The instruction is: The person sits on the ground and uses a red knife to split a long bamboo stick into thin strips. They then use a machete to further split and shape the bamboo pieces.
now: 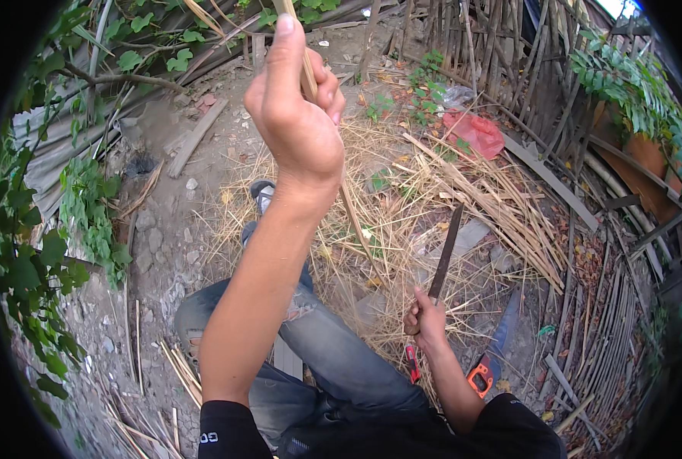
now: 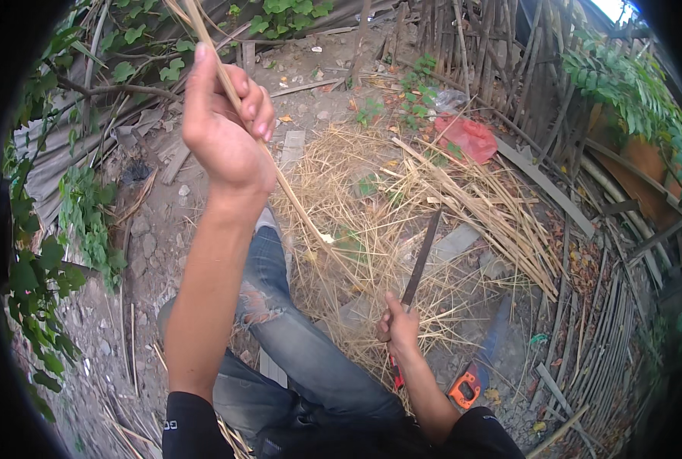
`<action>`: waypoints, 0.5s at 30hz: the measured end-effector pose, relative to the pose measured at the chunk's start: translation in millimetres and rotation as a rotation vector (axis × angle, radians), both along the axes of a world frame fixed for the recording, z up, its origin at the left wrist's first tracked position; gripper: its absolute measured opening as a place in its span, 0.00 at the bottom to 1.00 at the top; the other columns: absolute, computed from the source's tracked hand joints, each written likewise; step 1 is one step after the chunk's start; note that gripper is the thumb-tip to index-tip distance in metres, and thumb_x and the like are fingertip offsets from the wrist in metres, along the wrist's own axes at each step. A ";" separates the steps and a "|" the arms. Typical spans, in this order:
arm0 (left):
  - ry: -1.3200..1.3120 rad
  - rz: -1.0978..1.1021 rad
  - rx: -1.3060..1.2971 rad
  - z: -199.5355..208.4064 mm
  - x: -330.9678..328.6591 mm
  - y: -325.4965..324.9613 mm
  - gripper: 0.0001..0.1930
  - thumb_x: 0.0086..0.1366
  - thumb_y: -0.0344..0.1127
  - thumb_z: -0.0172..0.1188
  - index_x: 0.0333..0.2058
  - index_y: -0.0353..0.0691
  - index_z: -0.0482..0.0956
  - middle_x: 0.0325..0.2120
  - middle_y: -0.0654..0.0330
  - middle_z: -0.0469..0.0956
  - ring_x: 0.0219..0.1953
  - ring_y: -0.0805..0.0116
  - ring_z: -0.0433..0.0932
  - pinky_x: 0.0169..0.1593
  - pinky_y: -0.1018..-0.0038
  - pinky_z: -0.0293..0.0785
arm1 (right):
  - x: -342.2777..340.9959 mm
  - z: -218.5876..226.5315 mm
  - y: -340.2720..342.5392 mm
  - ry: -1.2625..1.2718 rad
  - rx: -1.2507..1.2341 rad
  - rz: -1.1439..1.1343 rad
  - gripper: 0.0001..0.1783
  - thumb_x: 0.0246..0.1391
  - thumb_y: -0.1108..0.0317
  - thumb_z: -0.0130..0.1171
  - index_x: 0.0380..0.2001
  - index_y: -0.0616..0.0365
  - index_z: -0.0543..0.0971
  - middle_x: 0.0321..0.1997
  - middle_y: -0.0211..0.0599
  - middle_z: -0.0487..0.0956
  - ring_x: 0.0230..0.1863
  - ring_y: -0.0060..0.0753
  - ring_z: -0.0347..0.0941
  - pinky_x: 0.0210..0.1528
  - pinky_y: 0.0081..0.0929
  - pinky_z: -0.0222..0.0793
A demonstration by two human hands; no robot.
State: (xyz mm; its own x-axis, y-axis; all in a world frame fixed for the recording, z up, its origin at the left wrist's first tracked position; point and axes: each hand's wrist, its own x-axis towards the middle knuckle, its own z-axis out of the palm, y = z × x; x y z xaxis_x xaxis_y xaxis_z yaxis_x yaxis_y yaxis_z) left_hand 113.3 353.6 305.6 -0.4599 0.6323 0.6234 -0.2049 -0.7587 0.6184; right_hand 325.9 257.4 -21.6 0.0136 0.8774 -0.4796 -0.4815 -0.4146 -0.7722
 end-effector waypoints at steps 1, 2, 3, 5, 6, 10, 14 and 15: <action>0.012 0.012 0.006 -7.3 4.4 9.0 0.30 0.75 0.61 0.50 0.19 0.46 0.65 0.13 0.69 0.60 0.14 0.79 0.57 0.18 0.77 0.53 | 2.8 5.5 -1.4 -0.009 0.000 0.045 0.17 0.69 0.56 0.59 0.30 0.51 0.67 0.14 0.27 0.65 0.12 0.24 0.61 0.17 0.26 0.59; 0.022 0.026 0.016 -8.8 7.1 14.4 0.31 0.75 0.61 0.50 0.18 0.46 0.64 0.13 0.69 0.60 0.14 0.80 0.57 0.18 0.78 0.53 | 5.9 8.6 -2.9 0.007 0.038 0.075 0.18 0.70 0.53 0.56 0.31 0.52 0.68 0.14 0.27 0.63 0.11 0.24 0.60 0.17 0.26 0.58; 0.042 0.058 0.004 -8.0 8.4 18.7 0.31 0.76 0.61 0.50 0.18 0.46 0.64 0.13 0.69 0.60 0.14 0.80 0.57 0.18 0.78 0.54 | 9.2 10.6 -5.5 0.022 0.077 0.105 0.19 0.72 0.50 0.52 0.32 0.53 0.69 0.13 0.26 0.62 0.11 0.23 0.59 0.17 0.25 0.57; 0.075 0.115 -0.023 -5.6 14.2 27.8 0.31 0.77 0.60 0.48 0.17 0.47 0.63 0.12 0.70 0.59 0.14 0.81 0.57 0.18 0.78 0.55 | 14.7 28.5 -7.4 0.023 0.175 0.151 0.22 0.74 0.46 0.47 0.36 0.55 0.71 0.13 0.27 0.61 0.10 0.22 0.58 0.16 0.24 0.55; 0.102 0.084 -0.035 -6.1 13.0 34.5 0.31 0.78 0.60 0.47 0.19 0.45 0.65 0.12 0.69 0.62 0.14 0.80 0.60 0.19 0.78 0.58 | 15.0 45.9 -10.0 0.016 0.235 0.176 0.23 0.74 0.46 0.45 0.38 0.57 0.72 0.14 0.27 0.62 0.10 0.22 0.58 0.16 0.23 0.54; 0.282 0.143 0.024 6.5 15.8 44.3 0.28 0.79 0.55 0.43 0.29 0.38 0.74 0.13 0.67 0.67 0.15 0.78 0.69 0.20 0.78 0.64 | 19.5 105.1 -17.7 -0.073 0.430 0.301 0.29 0.77 0.44 0.35 0.49 0.60 0.73 0.14 0.28 0.64 0.11 0.20 0.58 0.15 0.21 0.53; 0.348 0.188 0.017 18.0 18.8 48.4 0.29 0.79 0.58 0.39 0.40 0.35 0.75 0.18 0.64 0.70 0.17 0.75 0.71 0.23 0.77 0.65 | 20.0 131.2 -23.4 -0.140 0.480 0.467 0.31 0.78 0.44 0.32 0.49 0.62 0.73 0.14 0.27 0.64 0.11 0.19 0.57 0.15 0.20 0.53; 0.334 0.188 0.039 22.1 17.5 51.4 0.30 0.79 0.59 0.39 0.42 0.34 0.75 0.18 0.64 0.70 0.18 0.74 0.72 0.23 0.77 0.64 | 18.4 137.6 -26.6 -0.157 0.465 0.510 0.30 0.78 0.45 0.32 0.49 0.62 0.74 0.14 0.27 0.65 0.11 0.19 0.58 0.15 0.20 0.54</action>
